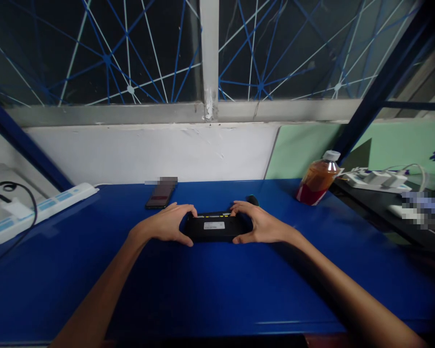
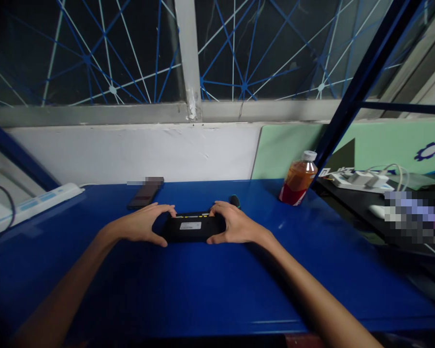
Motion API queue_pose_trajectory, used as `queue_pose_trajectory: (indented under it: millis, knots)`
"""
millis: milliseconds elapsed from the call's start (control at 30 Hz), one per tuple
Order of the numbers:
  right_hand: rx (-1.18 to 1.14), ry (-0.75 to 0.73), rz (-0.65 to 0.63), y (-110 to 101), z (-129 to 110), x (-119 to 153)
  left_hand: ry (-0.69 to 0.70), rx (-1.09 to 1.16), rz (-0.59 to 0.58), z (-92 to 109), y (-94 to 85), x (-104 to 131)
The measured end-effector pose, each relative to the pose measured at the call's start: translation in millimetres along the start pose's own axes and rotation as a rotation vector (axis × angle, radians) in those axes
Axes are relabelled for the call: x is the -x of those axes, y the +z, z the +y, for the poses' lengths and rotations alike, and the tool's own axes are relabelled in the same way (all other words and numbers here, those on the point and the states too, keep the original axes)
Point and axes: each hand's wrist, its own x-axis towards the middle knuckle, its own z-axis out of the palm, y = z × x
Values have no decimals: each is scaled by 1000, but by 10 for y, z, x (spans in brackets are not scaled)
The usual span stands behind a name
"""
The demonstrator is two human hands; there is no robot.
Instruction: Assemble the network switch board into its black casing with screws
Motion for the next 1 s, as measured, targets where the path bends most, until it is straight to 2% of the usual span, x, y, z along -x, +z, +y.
queue_pose_trajectory:
  millis: [200, 267, 400, 600, 733, 1000]
  knots:
    - [142, -41, 59, 105, -91, -20, 57, 28, 43, -79, -148, 93]
    - [170, -56, 83, 154, -115, -32, 31, 34, 20, -120, -161, 110]
    - [186, -74, 100, 241, -120, -54, -38, 66, -48, -145, -74, 80]
    - [146, -45, 86, 249, -83, -47, 6, 30, -40, 1, 70, 1]
    - [121, -18, 76, 197, -86, -14, 3, 63, -48, 75, 89, -22]
    - [-1, 1, 35, 187, -40, 1, 67, 41, -46, 72, 100, -67]
